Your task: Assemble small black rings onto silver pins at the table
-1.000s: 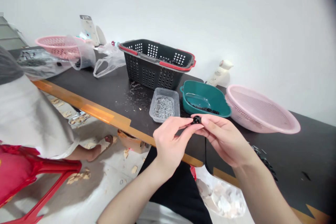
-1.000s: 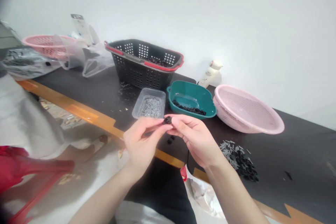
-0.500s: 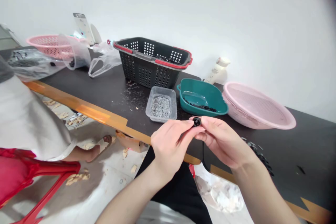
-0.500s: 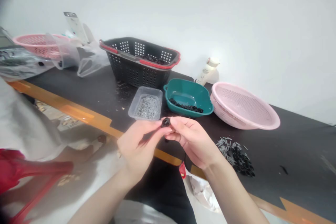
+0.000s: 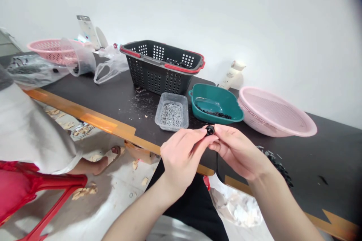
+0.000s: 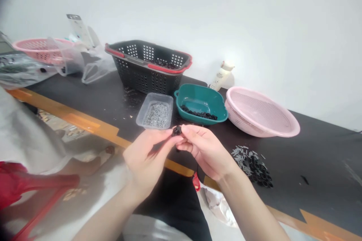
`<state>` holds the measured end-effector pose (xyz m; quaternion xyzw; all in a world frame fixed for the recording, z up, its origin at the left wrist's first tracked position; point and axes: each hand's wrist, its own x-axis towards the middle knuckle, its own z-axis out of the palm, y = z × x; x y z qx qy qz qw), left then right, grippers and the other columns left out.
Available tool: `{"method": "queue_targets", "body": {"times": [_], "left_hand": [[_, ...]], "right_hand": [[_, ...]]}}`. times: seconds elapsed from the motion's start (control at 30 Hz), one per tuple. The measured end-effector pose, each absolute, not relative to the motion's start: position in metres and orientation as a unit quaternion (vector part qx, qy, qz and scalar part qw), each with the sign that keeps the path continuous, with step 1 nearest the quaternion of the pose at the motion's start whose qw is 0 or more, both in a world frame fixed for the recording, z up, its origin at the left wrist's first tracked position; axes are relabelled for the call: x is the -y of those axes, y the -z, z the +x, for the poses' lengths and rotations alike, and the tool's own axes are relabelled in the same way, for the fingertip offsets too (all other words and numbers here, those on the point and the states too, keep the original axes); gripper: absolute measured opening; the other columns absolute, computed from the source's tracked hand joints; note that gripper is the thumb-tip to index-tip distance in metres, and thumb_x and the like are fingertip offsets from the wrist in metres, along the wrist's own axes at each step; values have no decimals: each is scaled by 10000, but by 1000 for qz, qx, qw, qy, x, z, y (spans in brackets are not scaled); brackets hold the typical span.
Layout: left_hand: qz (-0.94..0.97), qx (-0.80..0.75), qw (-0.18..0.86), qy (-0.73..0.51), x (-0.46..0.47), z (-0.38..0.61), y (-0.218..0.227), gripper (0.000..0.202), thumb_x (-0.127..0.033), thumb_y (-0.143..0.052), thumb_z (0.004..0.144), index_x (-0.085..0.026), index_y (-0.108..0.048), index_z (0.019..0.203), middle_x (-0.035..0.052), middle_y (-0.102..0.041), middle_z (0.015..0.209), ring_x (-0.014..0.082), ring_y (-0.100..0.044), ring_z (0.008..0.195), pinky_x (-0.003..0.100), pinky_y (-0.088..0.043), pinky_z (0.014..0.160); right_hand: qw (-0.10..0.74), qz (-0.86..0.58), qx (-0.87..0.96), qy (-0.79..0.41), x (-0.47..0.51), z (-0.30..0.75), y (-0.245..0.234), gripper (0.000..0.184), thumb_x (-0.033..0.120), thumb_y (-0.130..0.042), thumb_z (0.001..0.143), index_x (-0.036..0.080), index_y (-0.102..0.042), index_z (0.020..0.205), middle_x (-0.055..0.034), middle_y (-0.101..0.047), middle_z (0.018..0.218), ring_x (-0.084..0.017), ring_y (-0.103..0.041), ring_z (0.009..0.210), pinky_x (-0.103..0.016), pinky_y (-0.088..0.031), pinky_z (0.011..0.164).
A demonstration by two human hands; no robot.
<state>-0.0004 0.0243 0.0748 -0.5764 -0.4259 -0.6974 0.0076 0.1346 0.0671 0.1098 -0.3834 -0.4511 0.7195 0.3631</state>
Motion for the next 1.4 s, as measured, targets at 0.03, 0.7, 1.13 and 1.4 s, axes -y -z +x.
{"method": "queue_targets", "body": {"times": [0.03,0.7,1.13,1.4], "left_hand": [[-574,426,8,699,-24,-1,-75,62,-165,-731,814,-173,-696,865,19,-762,821,128,-711,707,242,-612,685],[-561,435,1,704,-26,-8,-69,56,-192,-748,799,-182,-714,842,6,-729,754,117,-678,651,228,-587,610],[-605,353,11,714,-32,-16,-62,144,-181,-791,751,-203,-715,872,-7,-682,817,106,-675,709,203,-581,651],[-684,328,-51,650,-35,-29,-70,207,-204,-749,802,-187,-720,1006,41,-733,936,127,-683,821,234,-573,749]], "right_hand": [[361,-389,440,-724,-67,134,-110,217,401,-800,742,193,-776,802,-4,-715,745,-74,-636,628,-147,-565,650],[357,-392,493,-690,-64,128,-109,222,393,-781,763,181,-766,700,-14,-680,690,-95,-626,640,-180,-565,667],[296,-361,527,-710,-57,129,-118,214,405,-789,747,208,-799,830,-22,-729,741,-143,-661,736,-268,-527,773],[315,-316,551,-706,-57,135,-105,260,437,-720,817,197,-757,725,-10,-642,808,-146,-568,829,-280,-454,843]]}}
